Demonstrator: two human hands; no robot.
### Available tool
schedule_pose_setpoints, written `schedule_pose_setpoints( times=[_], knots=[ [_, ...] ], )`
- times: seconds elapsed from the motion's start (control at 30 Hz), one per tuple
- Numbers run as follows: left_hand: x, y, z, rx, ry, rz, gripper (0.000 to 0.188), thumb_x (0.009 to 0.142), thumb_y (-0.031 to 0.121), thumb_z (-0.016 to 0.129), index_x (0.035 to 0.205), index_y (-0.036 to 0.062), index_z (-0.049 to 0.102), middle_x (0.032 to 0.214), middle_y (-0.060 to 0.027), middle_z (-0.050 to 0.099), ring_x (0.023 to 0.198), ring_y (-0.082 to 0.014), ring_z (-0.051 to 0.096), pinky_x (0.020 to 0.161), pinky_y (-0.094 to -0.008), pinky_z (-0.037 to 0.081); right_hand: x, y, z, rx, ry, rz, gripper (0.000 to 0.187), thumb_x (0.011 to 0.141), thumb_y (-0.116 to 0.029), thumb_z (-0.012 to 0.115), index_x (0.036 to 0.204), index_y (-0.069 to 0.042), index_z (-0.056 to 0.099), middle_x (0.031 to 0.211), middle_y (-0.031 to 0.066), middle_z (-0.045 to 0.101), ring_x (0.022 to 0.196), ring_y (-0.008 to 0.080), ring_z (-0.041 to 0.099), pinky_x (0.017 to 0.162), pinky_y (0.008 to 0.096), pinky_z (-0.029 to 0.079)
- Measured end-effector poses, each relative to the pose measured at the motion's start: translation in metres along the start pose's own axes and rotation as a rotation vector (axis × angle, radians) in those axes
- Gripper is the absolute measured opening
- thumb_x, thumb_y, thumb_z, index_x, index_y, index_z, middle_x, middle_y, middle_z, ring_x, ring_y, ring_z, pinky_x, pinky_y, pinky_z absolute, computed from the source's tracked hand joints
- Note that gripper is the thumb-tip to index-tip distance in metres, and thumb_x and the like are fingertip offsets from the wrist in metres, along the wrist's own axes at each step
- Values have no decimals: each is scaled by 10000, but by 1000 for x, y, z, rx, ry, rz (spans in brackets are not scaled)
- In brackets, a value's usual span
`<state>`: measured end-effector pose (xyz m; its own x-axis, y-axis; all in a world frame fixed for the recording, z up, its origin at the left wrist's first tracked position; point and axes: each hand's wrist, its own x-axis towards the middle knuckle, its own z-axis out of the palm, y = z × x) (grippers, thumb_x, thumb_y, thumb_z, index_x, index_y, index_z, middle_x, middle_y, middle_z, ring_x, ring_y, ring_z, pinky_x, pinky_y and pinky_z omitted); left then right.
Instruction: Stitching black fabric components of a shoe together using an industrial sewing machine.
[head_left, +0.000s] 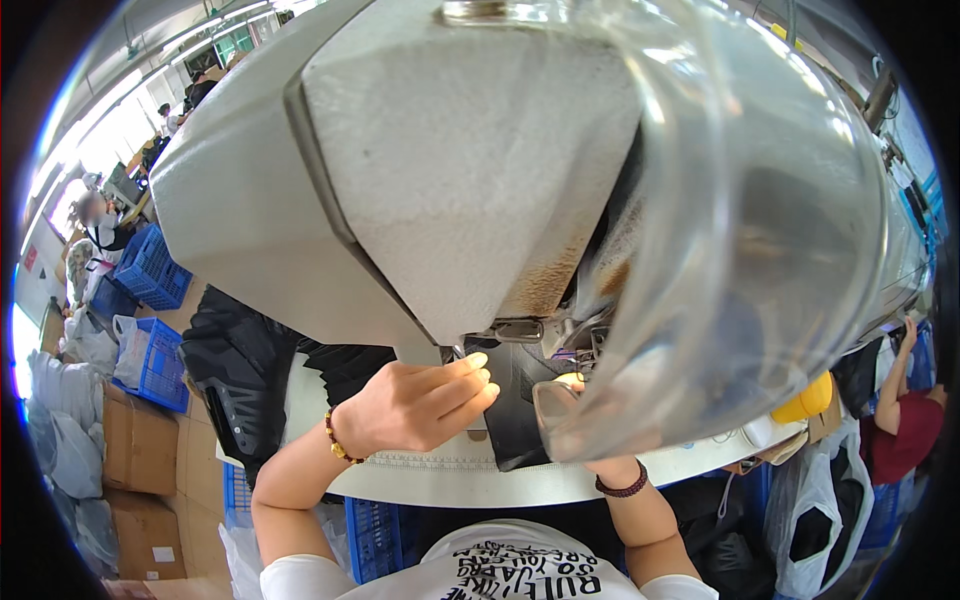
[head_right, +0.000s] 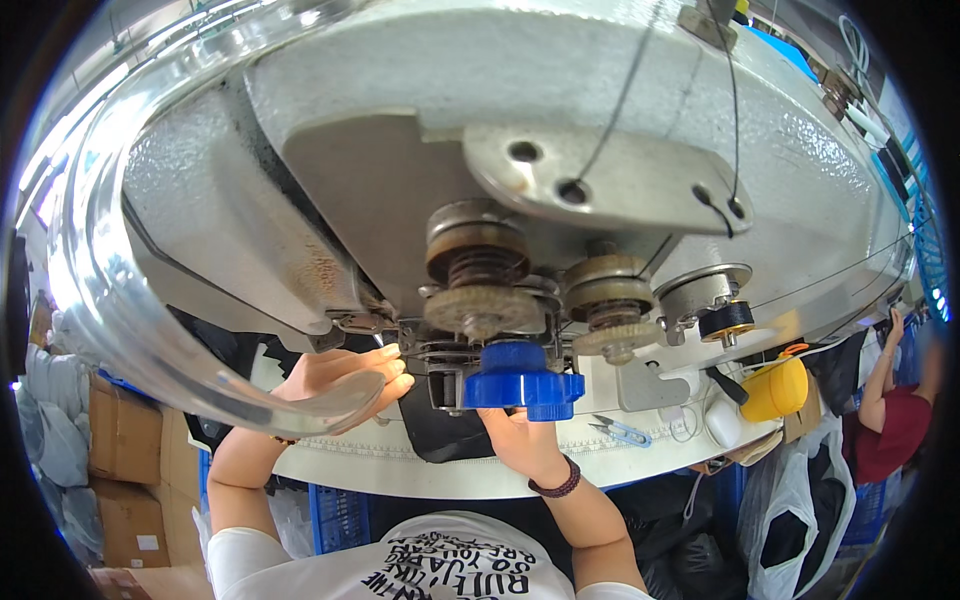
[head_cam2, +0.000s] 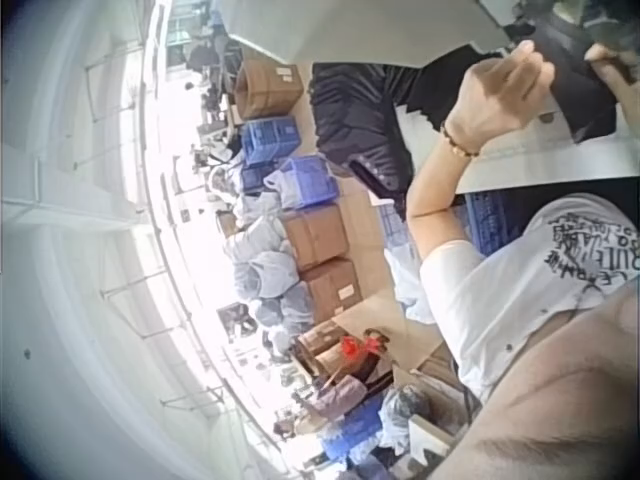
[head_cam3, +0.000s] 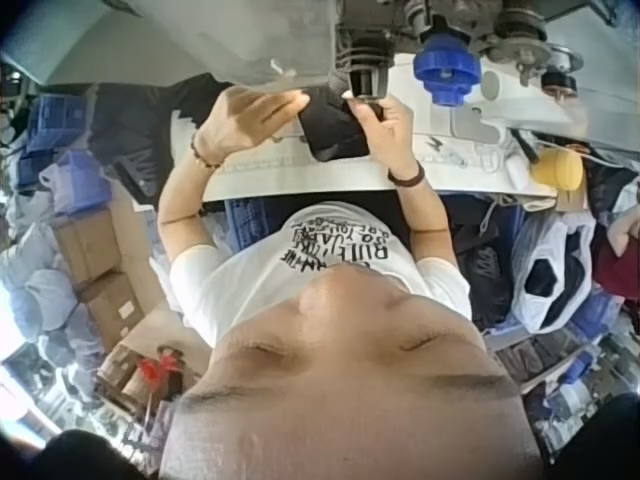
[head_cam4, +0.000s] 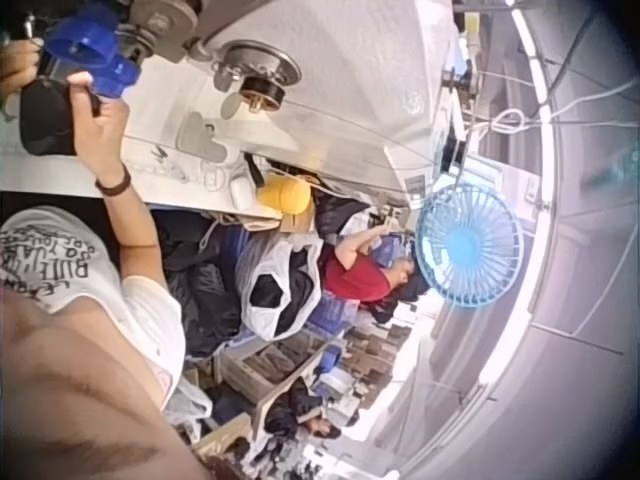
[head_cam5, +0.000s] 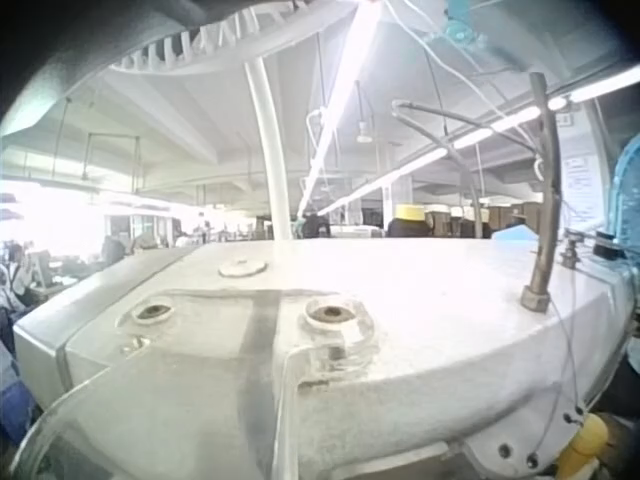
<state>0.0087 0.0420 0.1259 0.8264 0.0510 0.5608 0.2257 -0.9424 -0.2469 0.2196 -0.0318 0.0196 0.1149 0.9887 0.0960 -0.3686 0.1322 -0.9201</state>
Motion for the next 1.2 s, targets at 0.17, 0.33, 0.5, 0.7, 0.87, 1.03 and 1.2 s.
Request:
schedule_pose_setpoints(
  times=[0.17, 0.33, 0.5, 0.7, 0.87, 1.03, 1.2],
  knots=[
    [3, -3, 4, 33, -50, -14, 208, 659, 25, 589, 867, 29, 606, 836, -49, 565, 789, -129, 611, 483, -206, 463, 14, 19, -16, -283, 15, -235, 150, 760, 14, 597, 908, -2, 590, 836, 80, 606, 775, 163, 590, 669, 290, 477],
    [3, -4, -2, 24, -87, -39, 232, 623, 48, 590, 853, 25, 610, 861, -67, 548, 741, -171, 586, 619, -280, 484, 8, 11, -6, -390, -5, -276, 191, 747, -8, 598, 938, -22, 596, 900, 100, 605, 831, 195, 591, 709, 311, 475],
    [-1, -8, 5, -40, -93, -73, 226, 624, 64, 603, 849, 49, 617, 848, -53, 548, 742, -178, 568, 625, -285, 478, 24, -9, -5, -1443, 27, -930, 75, 719, -109, 612, 721, -38, 588, 608, 75, 576, 553, 194, 531, 560, 292, 430],
    [0, -24, 11, -33, -43, -67, 158, 704, 77, 626, 861, 67, 623, 806, -7, 572, 710, -167, 550, 612, -293, 464, 29, -14, -3, -1474, -43, -771, 133, 736, -88, 593, 859, -39, 612, 699, 125, 604, 563, 225, 554, 528, 297, 437],
    [-5, -29, 19, -146, -4, -86, 166, 705, 96, 655, 867, 67, 631, 754, -6, 567, 654, -157, 543, 574, -279, 452, 36, -23, 10, -934, -5, -648, 164, 688, -60, 571, 844, -9, 585, 792, 152, 600, 730, 355, 542, 670, 398, 421],
    [7, -22, 8, -25, -25, -85, 157, 721, 85, 633, 875, 53, 627, 741, -3, 562, 672, -147, 547, 575, -271, 449, 57, -33, 1, -896, -12, -766, 228, 688, -53, 574, 911, -7, 564, 814, 150, 599, 773, 351, 536, 718, 410, 393],
    [13, -12, -2, -36, -71, -151, 151, 732, 79, 614, 877, 39, 618, 769, 0, 572, 686, -146, 549, 586, -274, 451, 34, -57, 10, -1312, 67, -855, 233, 727, -62, 571, 958, -59, 605, 806, 149, 611, 628, 284, 587, 556, 339, 449]
  ],
)
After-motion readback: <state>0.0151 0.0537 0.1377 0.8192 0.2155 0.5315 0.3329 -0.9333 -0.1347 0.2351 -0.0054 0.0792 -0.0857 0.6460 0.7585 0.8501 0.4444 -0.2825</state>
